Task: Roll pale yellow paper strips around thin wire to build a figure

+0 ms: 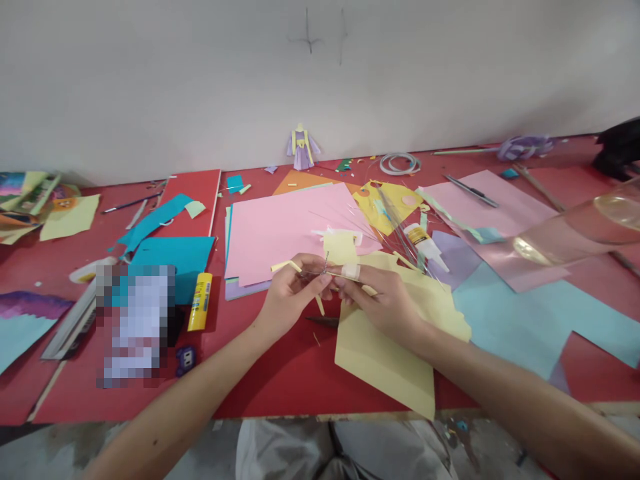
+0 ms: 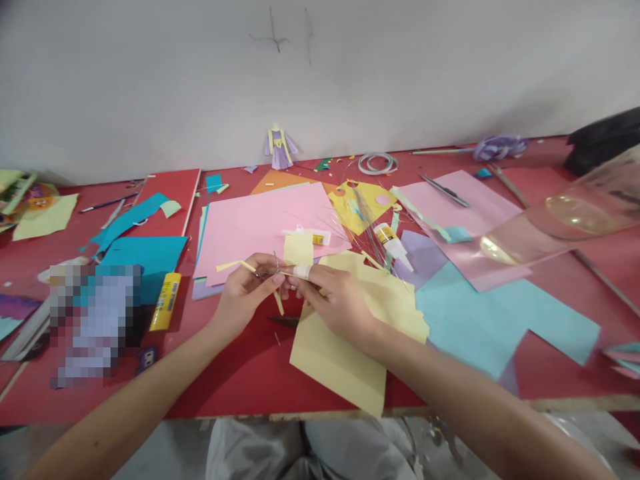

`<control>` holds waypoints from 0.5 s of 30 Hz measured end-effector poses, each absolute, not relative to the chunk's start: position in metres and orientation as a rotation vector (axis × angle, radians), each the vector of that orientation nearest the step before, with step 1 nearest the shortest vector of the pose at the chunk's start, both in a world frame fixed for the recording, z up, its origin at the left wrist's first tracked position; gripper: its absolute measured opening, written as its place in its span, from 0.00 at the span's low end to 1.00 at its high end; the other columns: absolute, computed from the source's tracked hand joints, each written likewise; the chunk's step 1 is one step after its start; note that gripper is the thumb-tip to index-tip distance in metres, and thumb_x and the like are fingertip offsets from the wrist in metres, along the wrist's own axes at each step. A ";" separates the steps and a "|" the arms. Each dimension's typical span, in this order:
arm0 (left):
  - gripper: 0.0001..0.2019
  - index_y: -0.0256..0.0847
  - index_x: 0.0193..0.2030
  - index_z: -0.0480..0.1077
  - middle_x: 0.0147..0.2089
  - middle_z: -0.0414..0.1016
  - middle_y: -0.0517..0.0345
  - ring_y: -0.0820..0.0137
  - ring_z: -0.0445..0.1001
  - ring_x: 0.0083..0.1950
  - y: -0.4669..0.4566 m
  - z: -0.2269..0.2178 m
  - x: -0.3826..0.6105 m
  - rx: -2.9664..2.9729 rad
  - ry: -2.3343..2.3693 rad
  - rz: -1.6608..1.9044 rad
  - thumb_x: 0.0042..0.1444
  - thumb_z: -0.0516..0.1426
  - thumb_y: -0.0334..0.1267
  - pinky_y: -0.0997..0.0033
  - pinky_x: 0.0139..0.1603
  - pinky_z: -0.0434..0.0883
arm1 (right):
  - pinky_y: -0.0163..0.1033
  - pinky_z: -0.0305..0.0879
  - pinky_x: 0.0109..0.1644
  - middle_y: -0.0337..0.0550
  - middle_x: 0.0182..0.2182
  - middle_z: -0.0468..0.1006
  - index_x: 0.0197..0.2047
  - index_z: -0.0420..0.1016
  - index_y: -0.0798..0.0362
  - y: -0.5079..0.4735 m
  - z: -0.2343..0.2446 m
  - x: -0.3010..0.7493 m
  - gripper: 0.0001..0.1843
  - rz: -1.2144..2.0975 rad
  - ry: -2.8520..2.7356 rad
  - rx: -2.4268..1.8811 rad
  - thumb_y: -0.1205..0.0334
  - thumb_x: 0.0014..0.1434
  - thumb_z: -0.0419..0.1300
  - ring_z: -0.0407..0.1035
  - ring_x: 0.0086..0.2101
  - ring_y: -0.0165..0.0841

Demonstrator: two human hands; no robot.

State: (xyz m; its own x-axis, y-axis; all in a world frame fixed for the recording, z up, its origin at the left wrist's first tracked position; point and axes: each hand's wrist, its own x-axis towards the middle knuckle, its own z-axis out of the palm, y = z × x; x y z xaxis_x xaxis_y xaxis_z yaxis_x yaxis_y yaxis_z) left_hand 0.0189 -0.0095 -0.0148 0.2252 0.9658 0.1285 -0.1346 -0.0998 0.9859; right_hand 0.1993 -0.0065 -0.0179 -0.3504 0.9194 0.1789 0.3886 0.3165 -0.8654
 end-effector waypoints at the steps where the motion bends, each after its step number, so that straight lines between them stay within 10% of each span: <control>1: 0.10 0.38 0.43 0.66 0.34 0.76 0.59 0.74 0.76 0.30 -0.009 -0.014 0.019 1.293 0.884 1.168 0.58 0.60 0.39 0.74 0.33 0.77 | 0.36 0.65 0.31 0.43 0.27 0.76 0.33 0.76 0.53 -0.006 -0.018 0.200 0.16 0.964 -1.899 -1.151 0.54 0.66 0.53 0.68 0.26 0.30; 15: 0.09 0.37 0.44 0.68 0.31 0.74 0.60 0.77 0.73 0.28 -0.008 -0.014 0.018 1.261 0.838 1.113 0.60 0.59 0.38 0.76 0.31 0.74 | 0.35 0.63 0.30 0.42 0.24 0.73 0.27 0.71 0.53 -0.006 -0.020 0.200 0.18 0.987 -1.892 -1.189 0.55 0.66 0.53 0.66 0.26 0.29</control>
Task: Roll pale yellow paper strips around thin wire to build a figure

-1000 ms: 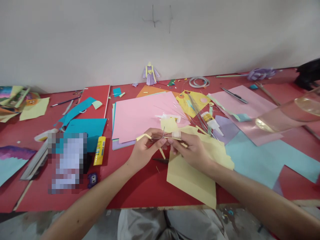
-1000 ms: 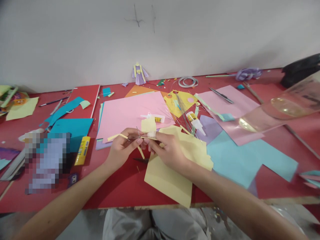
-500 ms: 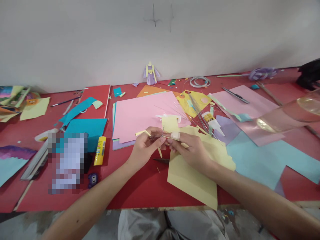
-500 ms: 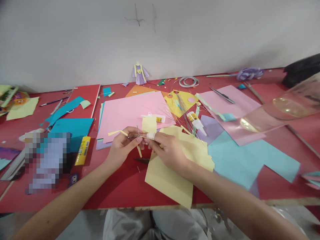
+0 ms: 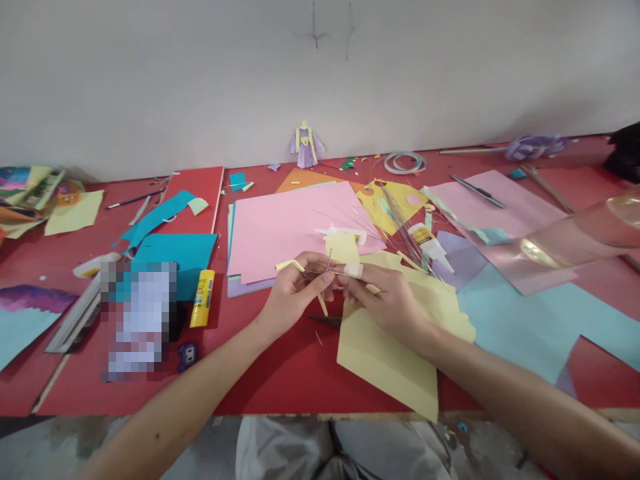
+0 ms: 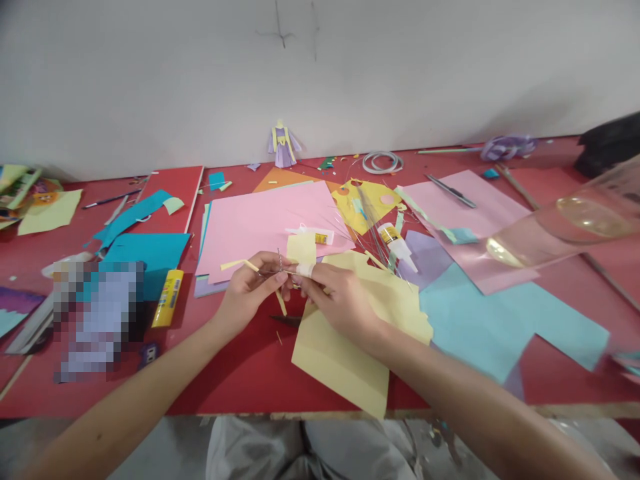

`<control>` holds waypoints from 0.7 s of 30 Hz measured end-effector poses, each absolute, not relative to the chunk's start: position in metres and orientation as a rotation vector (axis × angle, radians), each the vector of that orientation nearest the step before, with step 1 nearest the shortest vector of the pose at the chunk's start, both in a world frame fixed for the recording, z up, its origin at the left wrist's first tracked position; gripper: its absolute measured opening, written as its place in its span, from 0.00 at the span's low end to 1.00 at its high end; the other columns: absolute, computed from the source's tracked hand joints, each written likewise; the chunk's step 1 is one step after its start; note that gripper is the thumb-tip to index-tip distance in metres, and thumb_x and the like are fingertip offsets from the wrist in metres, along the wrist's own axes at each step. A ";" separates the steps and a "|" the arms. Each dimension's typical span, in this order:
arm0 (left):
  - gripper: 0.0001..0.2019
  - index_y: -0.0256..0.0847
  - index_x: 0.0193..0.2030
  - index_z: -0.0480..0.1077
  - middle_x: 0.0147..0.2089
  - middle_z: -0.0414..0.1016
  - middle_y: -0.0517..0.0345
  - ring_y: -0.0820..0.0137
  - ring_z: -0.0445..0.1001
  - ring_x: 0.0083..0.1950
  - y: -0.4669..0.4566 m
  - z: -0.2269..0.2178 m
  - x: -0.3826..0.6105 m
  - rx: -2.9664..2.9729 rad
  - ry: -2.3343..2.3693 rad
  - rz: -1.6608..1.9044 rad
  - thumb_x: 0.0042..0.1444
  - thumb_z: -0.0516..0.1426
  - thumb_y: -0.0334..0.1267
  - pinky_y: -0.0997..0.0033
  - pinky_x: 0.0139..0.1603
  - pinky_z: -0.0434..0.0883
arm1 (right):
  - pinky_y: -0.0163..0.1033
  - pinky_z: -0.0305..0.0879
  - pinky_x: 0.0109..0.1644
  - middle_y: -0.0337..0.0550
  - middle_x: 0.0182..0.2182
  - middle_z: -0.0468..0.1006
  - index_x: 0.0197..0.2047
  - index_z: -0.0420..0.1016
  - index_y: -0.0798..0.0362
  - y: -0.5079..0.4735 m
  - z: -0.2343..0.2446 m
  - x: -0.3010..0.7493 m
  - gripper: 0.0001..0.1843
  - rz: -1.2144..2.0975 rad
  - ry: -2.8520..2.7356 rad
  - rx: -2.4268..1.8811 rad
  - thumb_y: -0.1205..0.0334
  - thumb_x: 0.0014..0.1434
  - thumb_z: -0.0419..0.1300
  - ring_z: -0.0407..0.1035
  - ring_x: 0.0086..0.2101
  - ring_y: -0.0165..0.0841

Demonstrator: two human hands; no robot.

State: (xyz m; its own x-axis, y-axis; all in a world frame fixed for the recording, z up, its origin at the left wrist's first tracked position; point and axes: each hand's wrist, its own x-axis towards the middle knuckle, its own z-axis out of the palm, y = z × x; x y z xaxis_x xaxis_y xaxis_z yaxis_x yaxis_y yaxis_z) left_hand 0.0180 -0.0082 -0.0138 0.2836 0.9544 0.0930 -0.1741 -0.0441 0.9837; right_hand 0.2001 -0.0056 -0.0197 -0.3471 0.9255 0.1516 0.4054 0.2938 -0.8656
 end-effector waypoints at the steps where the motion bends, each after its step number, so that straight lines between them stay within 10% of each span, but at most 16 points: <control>1: 0.09 0.37 0.44 0.68 0.31 0.73 0.60 0.77 0.73 0.28 -0.008 -0.014 0.018 1.263 0.840 1.113 0.60 0.59 0.38 0.76 0.31 0.74 | 0.35 0.62 0.29 0.41 0.24 0.73 0.27 0.71 0.53 -0.006 -0.019 0.200 0.17 0.998 -1.890 -1.191 0.55 0.66 0.53 0.66 0.26 0.29; 21: 0.09 0.38 0.46 0.66 0.32 0.72 0.62 0.77 0.73 0.31 -0.007 -0.015 0.015 1.352 0.941 1.033 0.61 0.58 0.37 0.77 0.34 0.73 | 0.35 0.66 0.31 0.40 0.28 0.75 0.35 0.70 0.53 -0.003 -0.018 0.198 0.11 1.198 -1.867 -1.193 0.56 0.65 0.53 0.69 0.27 0.29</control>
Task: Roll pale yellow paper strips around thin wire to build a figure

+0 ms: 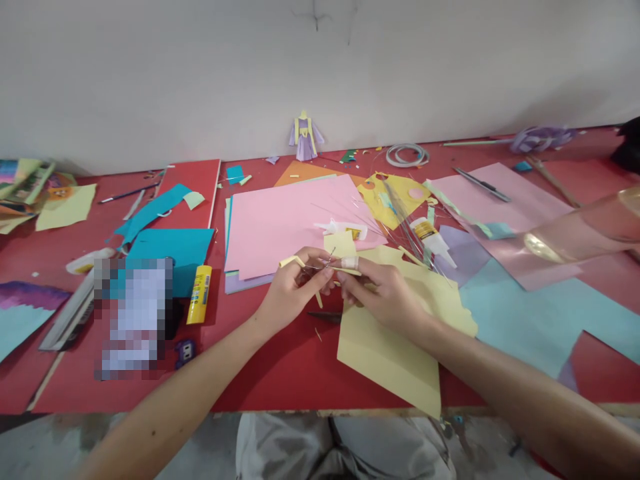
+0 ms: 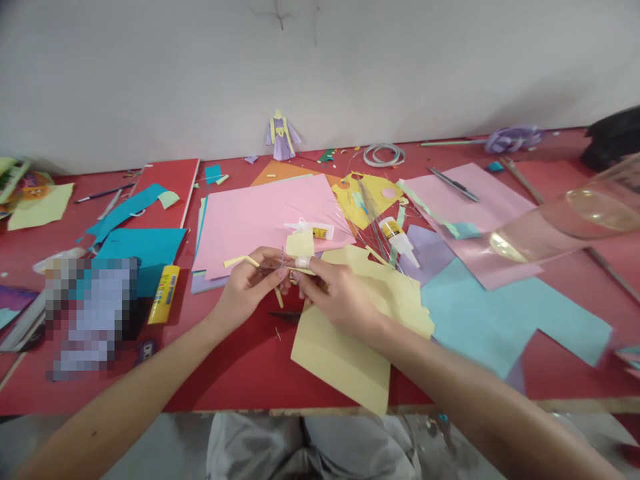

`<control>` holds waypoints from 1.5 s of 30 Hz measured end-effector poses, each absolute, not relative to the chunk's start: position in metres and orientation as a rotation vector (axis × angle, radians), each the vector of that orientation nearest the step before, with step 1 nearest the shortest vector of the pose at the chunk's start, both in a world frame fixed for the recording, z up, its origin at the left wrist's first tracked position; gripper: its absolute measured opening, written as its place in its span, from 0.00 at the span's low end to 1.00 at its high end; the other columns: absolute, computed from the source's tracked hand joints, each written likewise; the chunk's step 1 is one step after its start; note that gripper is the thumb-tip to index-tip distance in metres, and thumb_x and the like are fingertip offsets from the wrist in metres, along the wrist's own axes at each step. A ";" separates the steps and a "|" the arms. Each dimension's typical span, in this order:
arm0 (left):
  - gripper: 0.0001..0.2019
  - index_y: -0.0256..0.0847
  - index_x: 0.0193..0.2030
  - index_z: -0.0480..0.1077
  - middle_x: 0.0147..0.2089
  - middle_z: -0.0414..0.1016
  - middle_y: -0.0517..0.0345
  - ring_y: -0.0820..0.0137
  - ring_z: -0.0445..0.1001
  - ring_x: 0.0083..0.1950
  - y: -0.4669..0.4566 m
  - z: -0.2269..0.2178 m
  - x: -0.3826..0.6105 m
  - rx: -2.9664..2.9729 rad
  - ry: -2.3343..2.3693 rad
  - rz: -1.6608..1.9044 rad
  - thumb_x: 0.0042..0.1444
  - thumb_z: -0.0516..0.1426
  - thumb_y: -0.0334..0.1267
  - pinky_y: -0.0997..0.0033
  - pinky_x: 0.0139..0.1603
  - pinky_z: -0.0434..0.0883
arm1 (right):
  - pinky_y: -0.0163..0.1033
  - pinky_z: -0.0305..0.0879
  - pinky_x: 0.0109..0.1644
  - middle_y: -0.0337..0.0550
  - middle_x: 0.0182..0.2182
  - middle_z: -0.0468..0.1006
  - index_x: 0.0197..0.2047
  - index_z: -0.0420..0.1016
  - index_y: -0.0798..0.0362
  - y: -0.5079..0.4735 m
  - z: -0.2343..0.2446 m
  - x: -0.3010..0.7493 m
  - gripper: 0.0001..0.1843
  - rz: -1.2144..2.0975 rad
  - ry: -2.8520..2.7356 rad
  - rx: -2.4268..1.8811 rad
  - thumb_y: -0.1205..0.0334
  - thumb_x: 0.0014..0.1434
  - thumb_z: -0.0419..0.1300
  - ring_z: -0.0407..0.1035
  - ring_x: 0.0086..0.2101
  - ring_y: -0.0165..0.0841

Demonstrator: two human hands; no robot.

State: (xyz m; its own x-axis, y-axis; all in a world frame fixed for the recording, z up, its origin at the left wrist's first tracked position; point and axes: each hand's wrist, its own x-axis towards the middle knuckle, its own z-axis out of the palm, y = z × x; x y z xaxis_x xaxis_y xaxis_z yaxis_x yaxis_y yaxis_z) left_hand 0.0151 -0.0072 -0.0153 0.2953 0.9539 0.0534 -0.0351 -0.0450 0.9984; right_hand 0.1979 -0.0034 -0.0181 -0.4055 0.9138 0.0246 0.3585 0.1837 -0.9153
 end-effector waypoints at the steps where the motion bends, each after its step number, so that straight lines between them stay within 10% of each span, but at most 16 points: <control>1: 0.09 0.38 0.46 0.66 0.31 0.72 0.62 0.77 0.73 0.31 -0.007 -0.015 0.015 1.350 0.943 1.028 0.61 0.58 0.37 0.77 0.34 0.73 | 0.35 0.66 0.31 0.40 0.28 0.75 0.36 0.70 0.52 -0.003 -0.019 0.198 0.11 1.205 -1.864 -1.197 0.56 0.65 0.53 0.69 0.27 0.29; 45: 0.11 0.40 0.49 0.65 0.34 0.73 0.59 0.75 0.75 0.31 -0.007 -0.018 0.011 1.497 1.040 0.947 0.62 0.56 0.42 0.77 0.34 0.72 | 0.34 0.65 0.29 0.38 0.24 0.75 0.33 0.68 0.52 -0.002 -0.016 0.199 0.11 1.235 -1.875 -1.224 0.57 0.65 0.53 0.71 0.24 0.29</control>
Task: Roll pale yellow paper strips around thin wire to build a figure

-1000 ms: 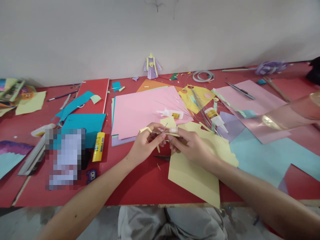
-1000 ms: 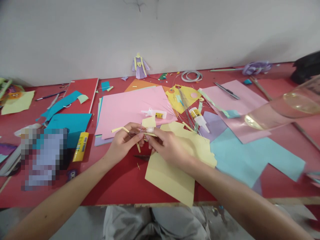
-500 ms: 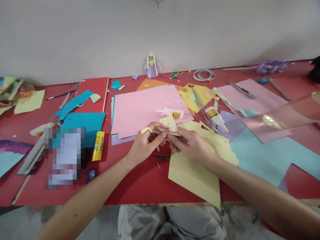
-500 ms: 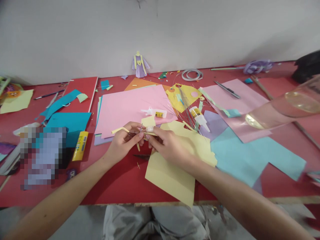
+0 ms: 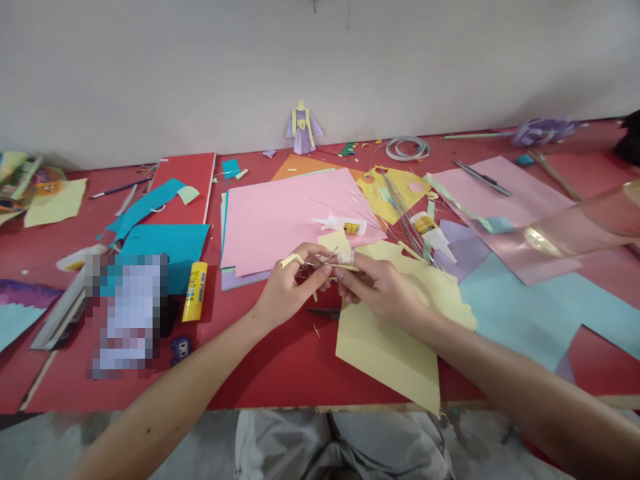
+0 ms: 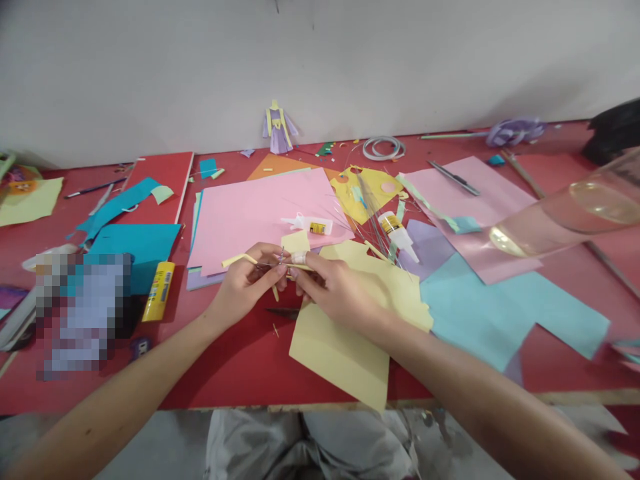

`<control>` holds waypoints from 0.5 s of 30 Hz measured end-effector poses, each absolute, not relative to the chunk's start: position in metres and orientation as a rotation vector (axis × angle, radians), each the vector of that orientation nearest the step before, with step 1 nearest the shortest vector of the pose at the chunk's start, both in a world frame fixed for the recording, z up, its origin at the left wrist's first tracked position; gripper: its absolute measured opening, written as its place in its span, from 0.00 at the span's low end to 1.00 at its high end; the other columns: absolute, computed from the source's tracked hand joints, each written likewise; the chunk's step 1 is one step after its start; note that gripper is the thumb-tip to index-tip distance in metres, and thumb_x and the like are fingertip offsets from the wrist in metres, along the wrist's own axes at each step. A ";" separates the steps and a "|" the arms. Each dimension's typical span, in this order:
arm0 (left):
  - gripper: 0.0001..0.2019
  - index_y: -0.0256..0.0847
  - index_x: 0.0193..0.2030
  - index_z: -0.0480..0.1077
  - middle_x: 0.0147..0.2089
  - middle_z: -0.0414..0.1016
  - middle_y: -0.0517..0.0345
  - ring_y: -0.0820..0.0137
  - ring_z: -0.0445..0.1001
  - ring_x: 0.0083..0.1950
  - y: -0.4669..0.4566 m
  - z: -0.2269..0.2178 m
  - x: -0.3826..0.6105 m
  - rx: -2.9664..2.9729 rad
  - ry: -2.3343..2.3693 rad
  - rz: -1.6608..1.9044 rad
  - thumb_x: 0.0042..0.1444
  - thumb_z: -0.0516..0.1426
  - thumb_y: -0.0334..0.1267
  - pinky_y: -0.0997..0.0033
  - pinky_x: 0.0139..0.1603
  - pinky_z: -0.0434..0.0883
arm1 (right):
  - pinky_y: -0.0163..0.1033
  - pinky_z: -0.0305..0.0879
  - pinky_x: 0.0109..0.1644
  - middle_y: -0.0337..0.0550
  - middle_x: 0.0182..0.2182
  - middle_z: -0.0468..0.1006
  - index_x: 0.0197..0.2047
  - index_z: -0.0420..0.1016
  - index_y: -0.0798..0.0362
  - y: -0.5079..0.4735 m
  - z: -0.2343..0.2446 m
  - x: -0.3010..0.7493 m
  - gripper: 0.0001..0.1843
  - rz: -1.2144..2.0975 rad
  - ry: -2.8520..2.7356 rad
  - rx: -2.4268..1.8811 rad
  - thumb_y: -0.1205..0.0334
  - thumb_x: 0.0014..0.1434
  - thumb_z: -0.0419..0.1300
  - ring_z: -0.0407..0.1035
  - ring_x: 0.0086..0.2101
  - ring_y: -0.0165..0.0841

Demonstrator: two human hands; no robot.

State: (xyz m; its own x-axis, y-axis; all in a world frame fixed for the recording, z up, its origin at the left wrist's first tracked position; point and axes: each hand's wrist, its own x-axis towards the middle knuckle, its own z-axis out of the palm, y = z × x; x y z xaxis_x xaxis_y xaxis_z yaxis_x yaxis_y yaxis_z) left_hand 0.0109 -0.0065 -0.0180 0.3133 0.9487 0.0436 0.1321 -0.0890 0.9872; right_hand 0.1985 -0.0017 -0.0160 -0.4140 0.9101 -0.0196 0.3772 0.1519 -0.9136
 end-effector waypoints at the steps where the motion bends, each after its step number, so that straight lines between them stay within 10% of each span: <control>1: 0.11 0.41 0.48 0.65 0.34 0.73 0.60 0.75 0.75 0.31 -0.007 -0.018 0.011 1.499 1.040 0.944 0.62 0.56 0.42 0.77 0.34 0.72 | 0.34 0.65 0.29 0.38 0.24 0.75 0.33 0.68 0.52 -0.002 -0.016 0.199 0.11 1.234 -1.882 -1.233 0.56 0.64 0.53 0.71 0.24 0.29; 15: 0.11 0.41 0.49 0.65 0.35 0.75 0.59 0.75 0.76 0.32 -0.006 -0.017 0.010 1.532 1.065 0.918 0.62 0.56 0.41 0.78 0.35 0.73 | 0.35 0.65 0.29 0.40 0.26 0.77 0.40 0.70 0.51 -0.001 -0.020 0.202 0.10 1.166 -1.975 -1.271 0.54 0.65 0.53 0.71 0.26 0.31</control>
